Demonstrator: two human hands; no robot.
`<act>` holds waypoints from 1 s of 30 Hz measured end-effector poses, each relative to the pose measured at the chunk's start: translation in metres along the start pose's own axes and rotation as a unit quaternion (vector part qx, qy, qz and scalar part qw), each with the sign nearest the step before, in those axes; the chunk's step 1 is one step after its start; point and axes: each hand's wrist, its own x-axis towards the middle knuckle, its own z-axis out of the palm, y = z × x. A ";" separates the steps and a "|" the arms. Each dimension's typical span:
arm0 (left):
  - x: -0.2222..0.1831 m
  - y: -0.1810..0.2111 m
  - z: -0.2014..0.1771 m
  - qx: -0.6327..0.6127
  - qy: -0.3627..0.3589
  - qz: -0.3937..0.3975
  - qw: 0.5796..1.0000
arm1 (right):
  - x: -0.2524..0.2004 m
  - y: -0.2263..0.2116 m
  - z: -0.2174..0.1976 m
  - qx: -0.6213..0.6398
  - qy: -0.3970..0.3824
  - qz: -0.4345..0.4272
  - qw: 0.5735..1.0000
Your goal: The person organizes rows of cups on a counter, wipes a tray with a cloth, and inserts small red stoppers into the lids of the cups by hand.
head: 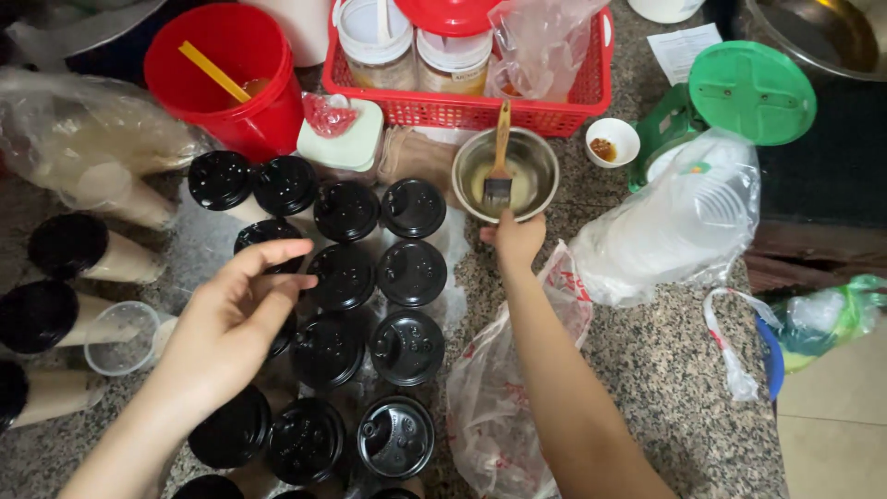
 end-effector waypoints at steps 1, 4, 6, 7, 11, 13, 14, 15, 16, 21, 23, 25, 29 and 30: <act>0.000 -0.001 -0.001 -0.001 -0.002 0.002 1.000 | -0.005 -0.003 -0.003 -0.001 0.002 -0.003 1.000; -0.001 -0.002 -0.005 -0.004 0.005 0.000 1.000 | -0.026 -0.015 -0.014 -0.029 -0.019 0.029 0.999; 0.000 -0.001 -0.006 -0.016 0.005 0.026 1.000 | -0.044 -0.026 -0.023 -0.047 -0.025 0.042 0.998; 0.000 0.000 -0.006 -0.017 0.001 0.030 0.999 | -0.047 -0.023 -0.028 -0.046 -0.021 0.039 0.998; -0.003 0.002 -0.005 -0.053 -0.021 0.061 0.997 | -0.065 -0.024 -0.051 0.004 -0.034 0.057 0.998; -0.005 0.002 -0.005 -0.067 -0.038 0.077 0.994 | -0.081 -0.037 -0.062 0.029 -0.035 0.057 0.997; -0.006 0.002 -0.005 -0.074 -0.048 0.077 0.993 | -0.092 -0.047 -0.067 0.036 -0.040 0.045 0.998; -0.007 0.001 -0.005 -0.080 -0.059 0.077 0.992 | -0.103 -0.057 -0.072 0.043 -0.045 0.034 0.997; -0.008 0.000 -0.004 -0.080 -0.063 0.081 0.992 | -0.115 -0.067 -0.080 0.044 -0.041 0.030 0.998; -0.018 -0.009 -0.003 -0.107 -0.089 0.081 0.987 | -0.190 -0.106 -0.126 0.050 -0.009 0.023 0.998; -0.027 -0.013 -0.003 -0.106 -0.101 0.087 0.985 | -0.217 -0.104 -0.153 0.056 0.006 0.035 0.998; -0.036 -0.017 -0.003 -0.104 -0.114 0.092 0.984 | -0.242 -0.099 -0.178 0.064 0.022 0.047 0.997; -0.053 -0.031 -0.001 -0.133 -0.134 0.070 0.980 | -0.278 -0.081 -0.223 0.090 0.105 0.058 0.989; -0.057 -0.036 -0.001 -0.143 -0.137 0.065 0.978 | -0.284 -0.076 -0.233 0.089 0.126 0.045 0.987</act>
